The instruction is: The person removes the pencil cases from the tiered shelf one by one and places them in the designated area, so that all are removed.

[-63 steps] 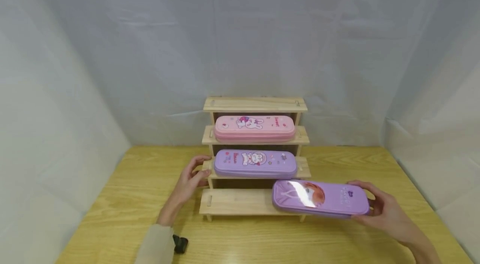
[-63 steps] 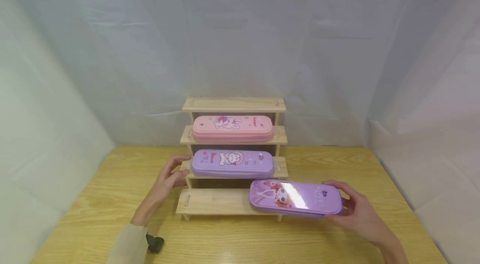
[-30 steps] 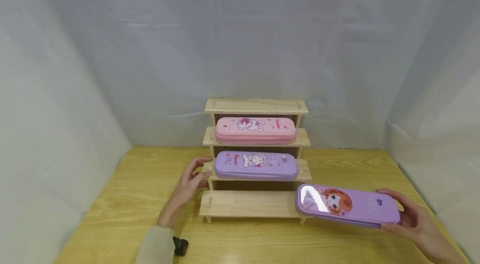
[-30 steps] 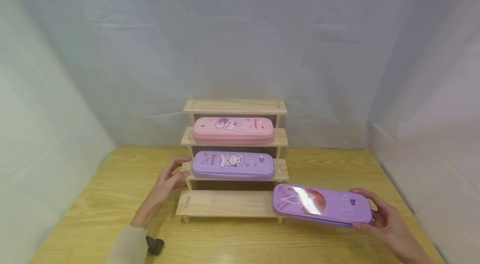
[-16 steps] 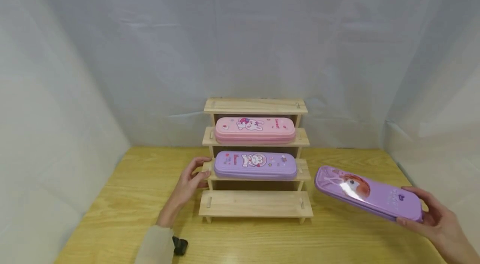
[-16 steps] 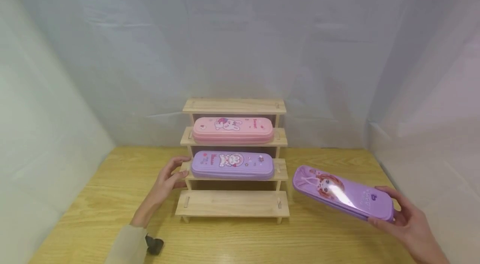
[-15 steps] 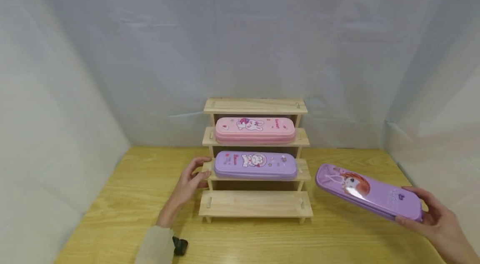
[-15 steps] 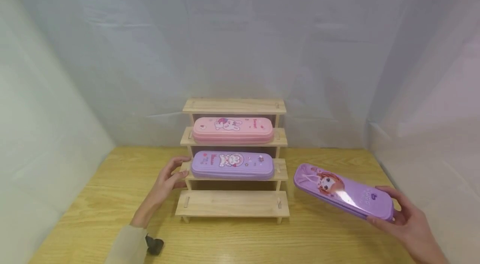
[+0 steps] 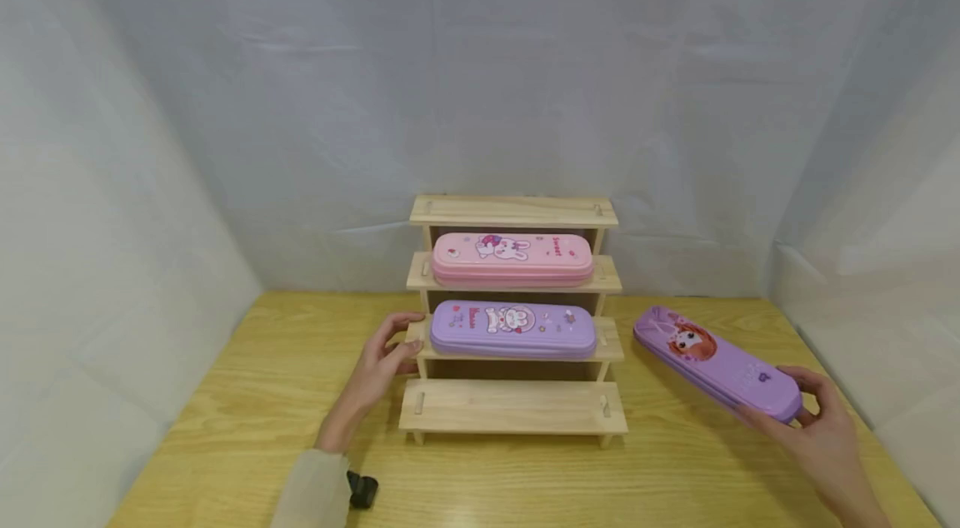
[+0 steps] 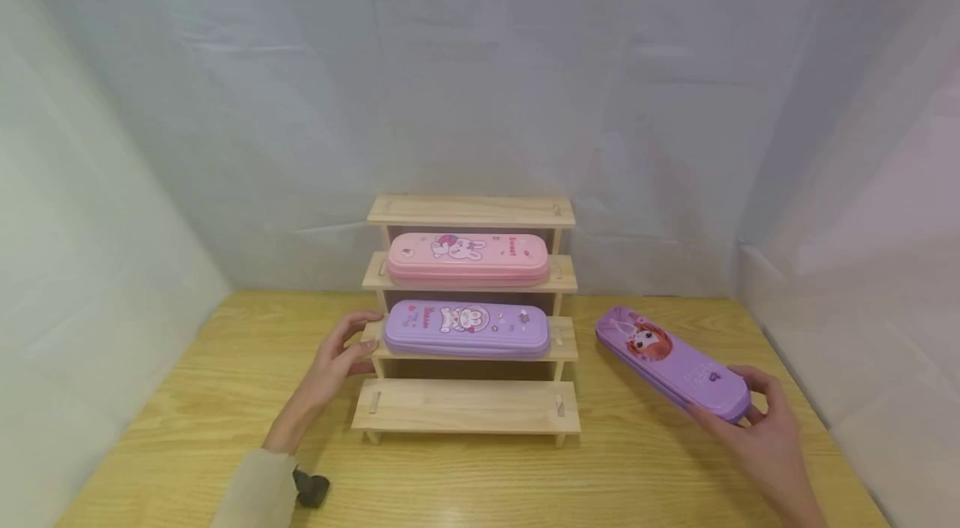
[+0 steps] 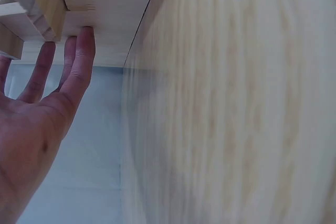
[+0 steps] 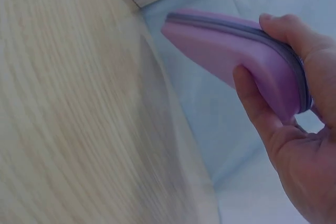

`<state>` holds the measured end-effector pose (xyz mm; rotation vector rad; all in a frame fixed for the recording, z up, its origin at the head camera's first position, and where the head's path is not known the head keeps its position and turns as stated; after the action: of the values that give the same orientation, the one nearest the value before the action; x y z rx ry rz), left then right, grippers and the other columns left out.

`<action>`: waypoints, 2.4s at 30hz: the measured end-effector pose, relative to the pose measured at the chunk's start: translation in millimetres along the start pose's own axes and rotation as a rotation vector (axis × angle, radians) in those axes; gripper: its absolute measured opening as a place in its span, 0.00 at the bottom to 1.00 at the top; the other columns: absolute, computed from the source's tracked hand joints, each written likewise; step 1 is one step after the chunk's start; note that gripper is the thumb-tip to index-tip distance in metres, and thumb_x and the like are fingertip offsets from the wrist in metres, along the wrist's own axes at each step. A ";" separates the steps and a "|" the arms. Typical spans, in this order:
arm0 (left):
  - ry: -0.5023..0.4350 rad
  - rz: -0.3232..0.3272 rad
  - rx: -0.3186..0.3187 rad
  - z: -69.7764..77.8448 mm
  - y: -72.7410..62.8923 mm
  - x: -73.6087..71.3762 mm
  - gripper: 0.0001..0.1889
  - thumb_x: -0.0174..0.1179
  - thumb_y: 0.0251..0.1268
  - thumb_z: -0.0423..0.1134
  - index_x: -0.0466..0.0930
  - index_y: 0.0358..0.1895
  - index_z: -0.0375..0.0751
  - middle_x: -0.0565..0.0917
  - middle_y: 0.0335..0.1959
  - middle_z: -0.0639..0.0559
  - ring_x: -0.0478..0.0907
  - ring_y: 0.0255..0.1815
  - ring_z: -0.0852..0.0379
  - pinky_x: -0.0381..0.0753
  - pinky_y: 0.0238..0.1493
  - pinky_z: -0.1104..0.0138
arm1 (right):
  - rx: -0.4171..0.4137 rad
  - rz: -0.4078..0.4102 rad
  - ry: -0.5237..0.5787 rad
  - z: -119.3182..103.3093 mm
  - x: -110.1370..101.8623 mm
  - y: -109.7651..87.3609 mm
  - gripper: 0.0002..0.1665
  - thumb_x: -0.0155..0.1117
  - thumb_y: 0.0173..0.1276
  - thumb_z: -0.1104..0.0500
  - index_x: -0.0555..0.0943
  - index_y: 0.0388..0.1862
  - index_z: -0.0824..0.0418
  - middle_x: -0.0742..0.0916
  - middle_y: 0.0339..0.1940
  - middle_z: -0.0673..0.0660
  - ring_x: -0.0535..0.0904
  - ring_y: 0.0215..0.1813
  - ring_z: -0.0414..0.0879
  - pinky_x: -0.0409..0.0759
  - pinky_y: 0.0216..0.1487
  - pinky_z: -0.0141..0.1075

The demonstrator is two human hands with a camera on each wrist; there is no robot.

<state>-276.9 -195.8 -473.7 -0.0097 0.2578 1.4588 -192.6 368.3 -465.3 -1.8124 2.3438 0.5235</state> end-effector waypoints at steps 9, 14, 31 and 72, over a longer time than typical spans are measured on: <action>-0.005 -0.001 -0.003 -0.7 1.5 -0.4 0.20 0.56 0.76 0.36 0.71 0.67 0.42 0.71 0.66 0.37 0.80 0.45 0.58 0.89 0.43 0.57 | 0.055 0.117 -0.115 -2.9 26.8 5.6 0.39 0.79 0.58 0.67 0.66 0.58 0.42 0.67 0.49 0.47 0.78 0.39 0.27 0.81 0.34 0.21; -0.003 0.000 -0.018 -0.2 1.3 -1.3 0.20 0.55 0.76 0.36 0.71 0.67 0.42 0.71 0.65 0.38 0.81 0.43 0.59 0.89 0.43 0.57 | 0.090 0.128 -0.110 -4.4 37.1 9.2 0.39 0.79 0.60 0.63 0.64 0.58 0.43 0.67 0.49 0.51 0.79 0.36 0.29 0.81 0.33 0.23; -0.007 -0.024 -0.026 3.9 -1.2 -1.4 0.21 0.58 0.76 0.36 0.72 0.68 0.43 0.71 0.63 0.35 0.81 0.46 0.55 0.90 0.44 0.59 | -0.030 -0.153 0.231 -0.3 63.7 4.3 0.31 0.68 0.65 0.75 0.68 0.61 0.57 0.75 0.57 0.41 0.83 0.50 0.27 0.84 0.43 0.23; -0.050 -0.024 -0.025 2.1 0.8 0.2 0.21 0.60 0.75 0.37 0.72 0.68 0.41 0.73 0.61 0.38 0.81 0.45 0.55 0.89 0.42 0.59 | -0.025 -0.276 -0.490 2.5 78.5 14.7 0.47 0.79 0.60 0.46 0.70 0.72 0.63 0.81 0.62 0.72 0.85 0.46 0.49 0.81 0.42 0.32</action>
<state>-277.2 -195.2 -471.5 0.0036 0.1980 1.4364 -228.0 300.8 -489.3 -1.7321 1.7446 0.8439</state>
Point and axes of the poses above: each hand's wrist, its own y-axis towards the middle knuckle, its own x-axis out of the palm, z = x × y, the point moved 5 cm from there along y, towards the middle knuckle
